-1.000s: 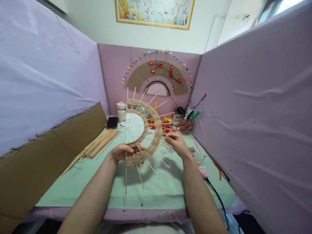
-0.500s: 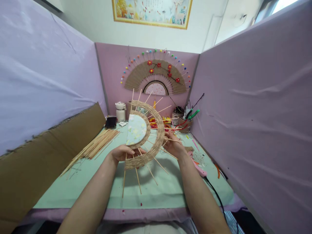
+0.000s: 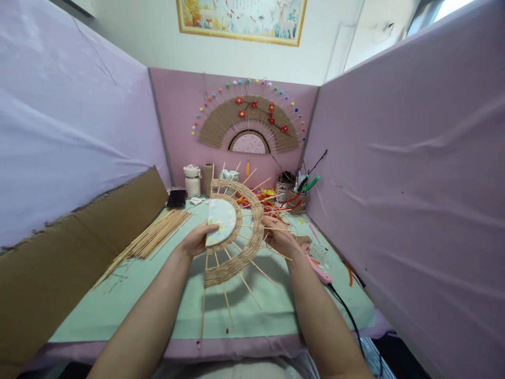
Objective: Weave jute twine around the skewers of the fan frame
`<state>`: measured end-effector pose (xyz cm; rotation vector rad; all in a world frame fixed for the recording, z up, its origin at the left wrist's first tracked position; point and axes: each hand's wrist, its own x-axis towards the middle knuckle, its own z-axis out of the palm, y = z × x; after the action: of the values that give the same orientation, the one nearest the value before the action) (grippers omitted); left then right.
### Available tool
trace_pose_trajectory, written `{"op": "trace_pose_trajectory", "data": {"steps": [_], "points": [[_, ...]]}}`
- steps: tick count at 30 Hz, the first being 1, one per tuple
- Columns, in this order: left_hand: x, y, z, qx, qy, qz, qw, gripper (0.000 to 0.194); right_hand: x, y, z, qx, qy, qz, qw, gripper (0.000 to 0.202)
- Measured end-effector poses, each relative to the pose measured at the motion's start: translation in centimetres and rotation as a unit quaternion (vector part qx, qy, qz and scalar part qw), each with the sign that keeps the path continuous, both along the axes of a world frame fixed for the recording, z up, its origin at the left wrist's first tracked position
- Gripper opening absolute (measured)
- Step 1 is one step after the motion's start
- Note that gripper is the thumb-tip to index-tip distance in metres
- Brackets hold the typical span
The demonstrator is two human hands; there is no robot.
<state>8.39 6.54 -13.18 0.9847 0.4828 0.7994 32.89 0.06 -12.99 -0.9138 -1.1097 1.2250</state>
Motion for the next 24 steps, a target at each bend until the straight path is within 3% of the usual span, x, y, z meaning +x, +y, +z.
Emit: {"op": "trace_pose_trajectory", "data": {"steps": [5, 11, 16, 24], "points": [[-2.7, 1.3, 1.2, -0.049, 0.08, 0.052, 0.994, 0.048, 0.5, 0.3, 0.0, -0.048, 0.093, 0.073, 0.992, 0.034], [-6.9, 1.8, 1.2, -0.076, 0.127, 0.117, 0.982, 0.032, 0.7, 0.8, -0.7, -0.077, 0.118, 0.072, 0.987, 0.033], [-7.4, 1.7, 1.1, -0.07, 0.157, 0.131, 0.976, 0.023, 0.7, 0.7, -0.7, -0.075, 0.116, 0.052, 0.989, 0.037], [-7.3, 1.4, 0.7, -0.071, 0.185, 0.099, 0.975, 0.035, 1.2, 0.4, -0.2, -0.023, 0.108, -0.002, 0.994, 0.033]]}}
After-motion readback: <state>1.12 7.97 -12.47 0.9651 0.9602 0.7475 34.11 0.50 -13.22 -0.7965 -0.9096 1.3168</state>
